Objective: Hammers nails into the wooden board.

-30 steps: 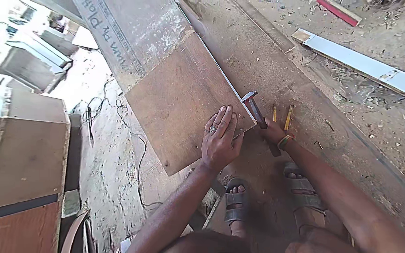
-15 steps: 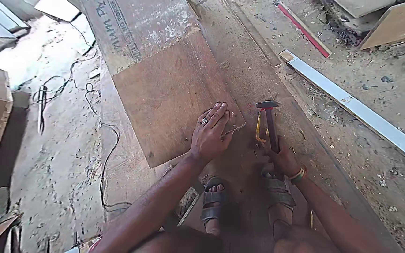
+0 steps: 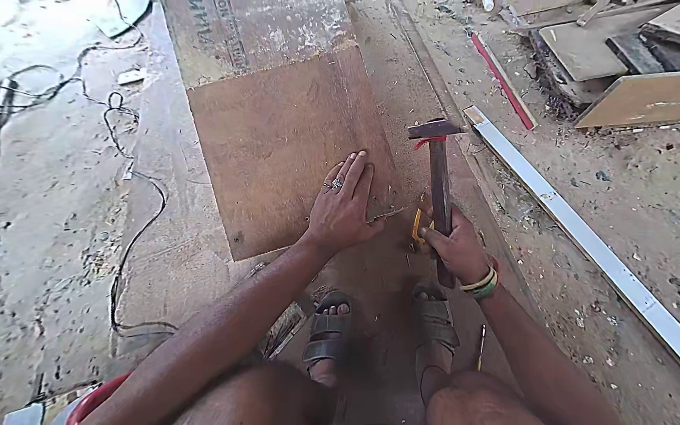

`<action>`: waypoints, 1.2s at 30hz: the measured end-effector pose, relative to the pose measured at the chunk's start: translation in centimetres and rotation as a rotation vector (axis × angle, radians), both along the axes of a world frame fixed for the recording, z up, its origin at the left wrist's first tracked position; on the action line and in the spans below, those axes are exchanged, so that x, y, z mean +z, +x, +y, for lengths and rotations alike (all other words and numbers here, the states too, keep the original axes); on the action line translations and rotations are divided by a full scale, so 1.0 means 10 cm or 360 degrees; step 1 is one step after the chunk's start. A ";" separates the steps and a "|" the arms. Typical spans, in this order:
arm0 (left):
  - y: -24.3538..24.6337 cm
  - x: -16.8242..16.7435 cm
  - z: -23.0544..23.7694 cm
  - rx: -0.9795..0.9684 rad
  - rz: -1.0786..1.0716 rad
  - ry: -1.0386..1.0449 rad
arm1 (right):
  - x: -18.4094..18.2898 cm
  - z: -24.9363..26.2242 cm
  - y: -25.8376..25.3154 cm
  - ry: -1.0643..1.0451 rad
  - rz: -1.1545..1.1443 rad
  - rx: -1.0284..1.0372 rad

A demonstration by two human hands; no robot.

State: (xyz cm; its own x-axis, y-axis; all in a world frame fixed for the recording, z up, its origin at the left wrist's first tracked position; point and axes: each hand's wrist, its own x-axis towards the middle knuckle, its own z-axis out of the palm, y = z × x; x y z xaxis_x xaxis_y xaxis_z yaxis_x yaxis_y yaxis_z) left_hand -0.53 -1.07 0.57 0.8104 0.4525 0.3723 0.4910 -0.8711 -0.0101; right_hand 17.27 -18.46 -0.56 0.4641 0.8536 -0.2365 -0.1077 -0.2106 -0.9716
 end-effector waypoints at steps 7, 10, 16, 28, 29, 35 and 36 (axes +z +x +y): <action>-0.02 -0.05 0.02 0.0006 0.0046 0.0075 | 0.10 0.11 -0.21 0.0071 -0.0041 0.0025; -0.04 -0.03 0.00 0.0002 0.0079 0.0031 | 0.01 0.08 -0.21 0.0250 -0.0136 0.0023; -0.03 -0.03 0.00 -0.0004 0.0076 -0.0020 | -0.05 0.03 -0.23 0.0392 -0.0152 -0.0009; -0.03 0.02 0.02 -0.0027 0.0171 -0.0178 | 0.43 -0.98 -0.11 -0.0081 -0.1078 0.0133; -0.03 0.01 0.02 -0.0049 0.0166 -0.0158 | 0.56 -1.00 -0.11 -0.0026 -0.1217 0.0110; -0.05 -0.04 0.03 -0.0124 0.0044 -0.0077 | 0.76 -1.01 -0.17 0.0046 -0.1737 0.0050; -0.05 -0.05 0.03 -0.0127 0.0037 -0.0073 | 0.71 -0.98 -0.16 -0.0112 -0.1791 0.0126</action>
